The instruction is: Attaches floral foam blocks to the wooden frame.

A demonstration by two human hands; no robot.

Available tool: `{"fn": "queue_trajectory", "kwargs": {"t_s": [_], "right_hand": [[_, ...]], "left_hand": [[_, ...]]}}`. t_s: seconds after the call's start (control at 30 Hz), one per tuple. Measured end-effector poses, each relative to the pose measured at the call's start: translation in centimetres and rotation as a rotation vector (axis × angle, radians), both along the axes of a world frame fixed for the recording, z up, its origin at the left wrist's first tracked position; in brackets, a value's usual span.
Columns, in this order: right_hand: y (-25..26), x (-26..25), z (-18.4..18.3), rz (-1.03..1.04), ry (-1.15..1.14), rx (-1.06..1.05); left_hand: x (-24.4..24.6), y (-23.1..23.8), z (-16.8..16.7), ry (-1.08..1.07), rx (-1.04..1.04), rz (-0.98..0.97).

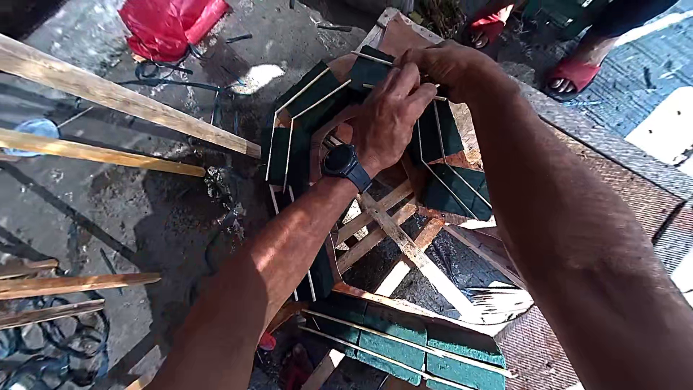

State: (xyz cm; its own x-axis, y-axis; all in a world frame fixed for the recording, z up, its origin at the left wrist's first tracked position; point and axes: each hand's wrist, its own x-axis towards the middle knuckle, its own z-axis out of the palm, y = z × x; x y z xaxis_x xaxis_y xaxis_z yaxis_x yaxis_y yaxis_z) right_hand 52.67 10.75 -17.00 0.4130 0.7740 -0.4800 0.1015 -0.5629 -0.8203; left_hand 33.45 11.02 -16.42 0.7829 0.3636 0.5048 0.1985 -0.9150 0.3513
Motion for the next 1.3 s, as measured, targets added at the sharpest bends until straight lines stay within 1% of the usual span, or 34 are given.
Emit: {"fn": "queue_trajectory", "kwargs": {"t_s": [0.07,0.2,0.33,0.4,0.47,0.57,0.67,0.73,0.83,0.93,1.03,1.1,1.2,1.3], "right_hand": [[-0.1,0.1,0.0,0.018,0.002,-0.002],[-0.6,-0.3,-0.1,0.019,0.050,0.030],[-0.8,-0.5,0.0,-0.017,0.040,0.048],[-1.0,-0.8,0.5,-0.026,0.035,0.045],[-1.0,-0.9,0.6,-0.026,0.058,0.055],[-1.1,-0.7,0.6,-0.021,0.046,0.058],[-1.7,-1.4,1.7,0.012,0.052,0.040],[-1.9,-1.5,2.2,0.051,0.062,0.036],[-1.6,-1.1,1.5,0.138,-0.009,0.011],[-1.4,-0.9,1.1,0.214,-0.060,-0.026],[-1.5,-0.9,0.9,0.234,-0.031,-0.003],[-1.7,-0.8,0.9,0.247,-0.024,0.000],[-1.8,-0.8,0.8,0.239,-0.034,0.006],[-1.5,-0.8,0.0,0.235,-0.075,0.024]], "left_hand": [[0.3,-0.4,-0.8,-0.052,0.016,0.002],[0.2,0.1,-1.7,0.000,0.110,0.021],[0.3,0.0,-0.8,0.018,0.186,0.048],[0.3,0.4,0.0,0.067,0.200,0.072],[0.3,1.5,0.0,0.146,0.203,0.100],[0.1,3.0,-0.4,0.264,0.170,0.093],[-0.4,3.4,-0.7,0.240,0.130,0.094],[-0.8,3.3,-0.6,0.204,0.147,0.142],[-1.6,3.0,-0.5,0.234,0.179,0.226],[-2.4,2.6,-1.1,0.280,0.167,0.201],[-2.9,2.3,-1.6,0.215,0.093,0.171],[-3.1,2.1,-1.8,0.206,0.070,0.196],[-3.2,1.6,-1.9,0.297,0.119,0.275],[-2.7,1.1,-2.4,0.311,0.157,0.320]]}}
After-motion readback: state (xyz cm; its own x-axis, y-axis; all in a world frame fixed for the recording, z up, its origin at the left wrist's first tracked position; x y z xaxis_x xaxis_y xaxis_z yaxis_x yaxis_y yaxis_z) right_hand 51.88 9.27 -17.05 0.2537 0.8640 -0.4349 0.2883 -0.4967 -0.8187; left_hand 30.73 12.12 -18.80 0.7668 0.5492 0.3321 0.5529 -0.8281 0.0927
